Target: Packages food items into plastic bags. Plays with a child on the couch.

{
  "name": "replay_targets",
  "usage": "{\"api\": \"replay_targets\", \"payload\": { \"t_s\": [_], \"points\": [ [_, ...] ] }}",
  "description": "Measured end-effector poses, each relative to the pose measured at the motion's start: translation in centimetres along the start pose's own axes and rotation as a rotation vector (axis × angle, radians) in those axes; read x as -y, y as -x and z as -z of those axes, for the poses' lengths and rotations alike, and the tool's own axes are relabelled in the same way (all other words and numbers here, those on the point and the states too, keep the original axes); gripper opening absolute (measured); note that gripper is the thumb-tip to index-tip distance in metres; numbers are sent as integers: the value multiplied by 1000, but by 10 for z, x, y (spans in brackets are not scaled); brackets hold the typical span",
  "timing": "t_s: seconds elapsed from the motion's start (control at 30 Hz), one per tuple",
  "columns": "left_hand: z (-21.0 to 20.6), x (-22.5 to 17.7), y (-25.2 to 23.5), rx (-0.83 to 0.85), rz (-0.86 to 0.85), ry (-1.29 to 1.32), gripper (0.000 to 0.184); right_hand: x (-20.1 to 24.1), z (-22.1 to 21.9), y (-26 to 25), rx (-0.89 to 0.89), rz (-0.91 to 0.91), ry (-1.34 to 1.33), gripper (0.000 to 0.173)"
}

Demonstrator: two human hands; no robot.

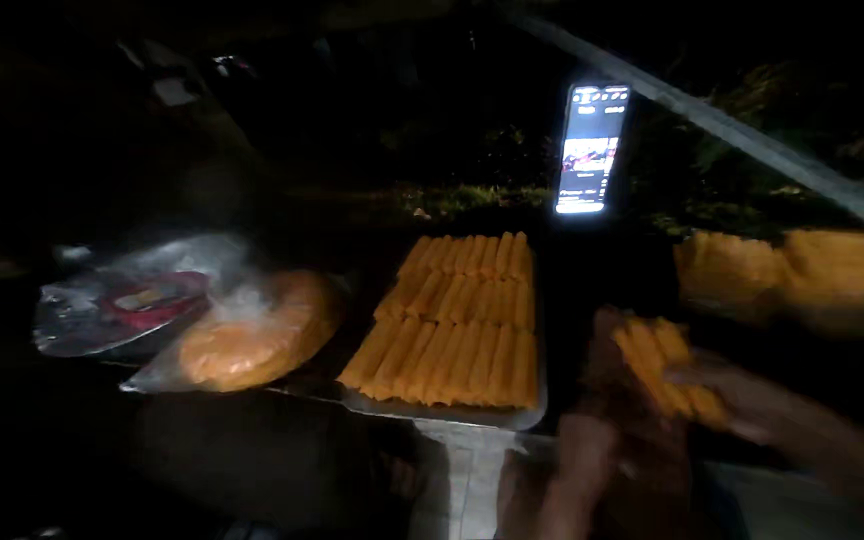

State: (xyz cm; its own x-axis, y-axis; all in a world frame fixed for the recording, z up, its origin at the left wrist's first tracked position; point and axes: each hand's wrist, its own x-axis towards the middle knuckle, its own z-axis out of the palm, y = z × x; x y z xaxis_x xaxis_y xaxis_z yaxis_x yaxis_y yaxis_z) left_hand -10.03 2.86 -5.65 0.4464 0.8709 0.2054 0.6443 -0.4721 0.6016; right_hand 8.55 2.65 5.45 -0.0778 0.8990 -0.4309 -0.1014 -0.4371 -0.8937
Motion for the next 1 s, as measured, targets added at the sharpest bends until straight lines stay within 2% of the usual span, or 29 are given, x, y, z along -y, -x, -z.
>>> {"api": "replay_targets", "payload": {
  "t_s": [0.07,0.17,0.23,0.3,0.43,0.5,0.63,0.73,0.8,0.87,1.0],
  "points": [
    [-2,-12,-1,-117,-27,-94,30,-21,16,27,-28,-13,-1,37],
    [-10,-29,-7,-300,-94,-205,24,-47,31,45,-30,43,35,56],
    [-9,-42,-9,-336,-136,-254,20,-54,34,51,-21,72,106,62],
    [-8,-54,-8,-304,-128,-247,22,-58,34,54,19,84,90,60],
    [-10,-64,-2,-248,-88,-164,23,-74,39,52,197,50,-193,53],
    [-12,-65,1,-248,-88,-122,26,-81,42,50,200,20,-264,50],
    [-15,-66,4,-199,-60,-12,37,-88,44,48,63,24,-270,43],
    [-12,-75,5,-119,1,66,45,-89,40,51,-56,54,-161,61],
    [-13,-80,4,-104,15,92,45,-91,38,52,-120,86,-11,78],
    [-12,-86,4,-63,57,132,50,-89,37,54,-166,100,184,87],
    [-12,-88,2,-63,34,164,52,-89,36,51,-280,122,468,91]
  ]
}}
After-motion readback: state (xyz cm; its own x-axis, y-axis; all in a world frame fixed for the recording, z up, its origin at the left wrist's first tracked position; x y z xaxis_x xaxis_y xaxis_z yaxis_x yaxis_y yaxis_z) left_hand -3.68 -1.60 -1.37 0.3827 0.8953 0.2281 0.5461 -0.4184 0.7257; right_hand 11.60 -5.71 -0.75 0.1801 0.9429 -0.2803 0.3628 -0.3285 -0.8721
